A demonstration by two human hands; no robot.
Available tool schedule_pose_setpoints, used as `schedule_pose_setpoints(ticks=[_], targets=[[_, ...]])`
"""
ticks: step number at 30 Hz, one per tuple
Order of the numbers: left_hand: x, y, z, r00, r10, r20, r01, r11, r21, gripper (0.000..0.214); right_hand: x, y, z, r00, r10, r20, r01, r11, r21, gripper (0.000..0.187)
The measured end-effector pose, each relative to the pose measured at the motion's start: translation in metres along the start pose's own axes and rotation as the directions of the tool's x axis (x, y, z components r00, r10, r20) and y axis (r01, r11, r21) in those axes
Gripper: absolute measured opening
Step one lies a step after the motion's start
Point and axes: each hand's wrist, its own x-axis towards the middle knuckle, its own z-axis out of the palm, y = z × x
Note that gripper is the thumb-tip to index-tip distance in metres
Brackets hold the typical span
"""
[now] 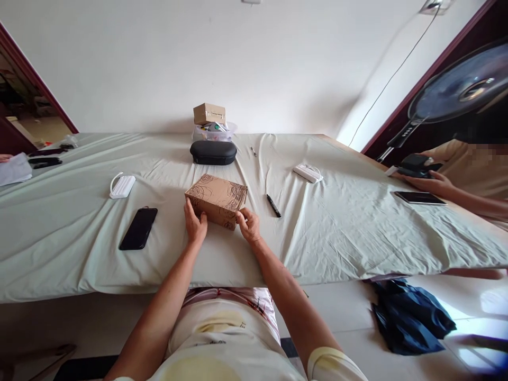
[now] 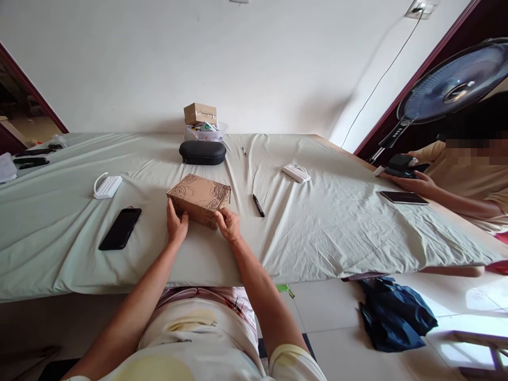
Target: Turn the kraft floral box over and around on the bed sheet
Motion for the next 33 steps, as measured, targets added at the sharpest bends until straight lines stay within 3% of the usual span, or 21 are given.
schedule_pose_setpoints(ticks=[3, 5, 8, 10, 12, 15, 19, 21, 24, 28, 33], targets=[[-0.001, 0.009, -0.003, 0.998, 0.043, 0.039, -0.043, 0.999, 0.011, 0.066, -0.003, -0.006, 0.005, 0.990, -0.103, 0.098, 0.103, 0.995, 0.004, 0.050], [-0.004, 0.017, -0.005, 0.988, 0.135, 0.075, -0.135, 0.991, 0.004, 0.056, -0.005, -0.009, 0.009, 0.970, -0.174, 0.171, 0.172, 0.985, 0.028, 0.045], [-0.009, 0.029, -0.007, 0.946, 0.296, 0.134, -0.296, 0.955, -0.020, 0.056, -0.008, -0.009, 0.016, 0.931, -0.265, 0.250, 0.261, 0.964, 0.049, 0.039], [-0.012, 0.034, -0.007, 0.930, 0.336, 0.145, -0.337, 0.941, -0.019, 0.058, -0.009, -0.009, 0.018, 0.924, -0.290, 0.250, 0.291, 0.956, 0.034, 0.037], [-0.012, 0.036, -0.007, 0.926, 0.348, 0.144, -0.350, 0.937, -0.014, 0.057, -0.008, -0.009, 0.017, 0.946, -0.271, 0.180, 0.275, 0.961, 0.001, 0.035], [-0.012, 0.033, -0.005, 0.920, 0.369, 0.134, -0.369, 0.929, -0.022, 0.053, -0.003, -0.008, 0.010, 0.979, -0.200, -0.037, 0.197, 0.979, -0.057, 0.034], [-0.011, 0.028, -0.002, 0.926, 0.360, 0.117, -0.357, 0.933, -0.045, 0.047, 0.007, 0.002, -0.002, 0.928, -0.095, -0.361, 0.066, 0.994, -0.092, 0.036], [-0.010, 0.026, -0.001, 0.932, 0.342, 0.120, -0.336, 0.939, -0.074, 0.046, 0.010, 0.013, -0.006, 0.906, -0.009, -0.423, -0.022, 0.997, -0.068, 0.041], [-0.009, 0.024, 0.000, 0.939, 0.320, 0.123, -0.308, 0.945, -0.109, 0.048, 0.013, 0.029, -0.005, 0.939, 0.113, -0.325, -0.125, 0.992, -0.017, 0.049], [-0.006, 0.022, 0.000, 0.949, 0.292, 0.120, -0.279, 0.954, -0.114, 0.049, 0.010, 0.042, 0.007, 0.986, 0.140, -0.093, -0.141, 0.990, -0.003, 0.056], [-0.001, 0.021, -0.004, 0.970, 0.203, 0.131, -0.171, 0.961, -0.219, 0.050, 0.009, 0.048, 0.015, 0.988, 0.144, -0.061, -0.144, 0.990, 0.004, 0.063]])
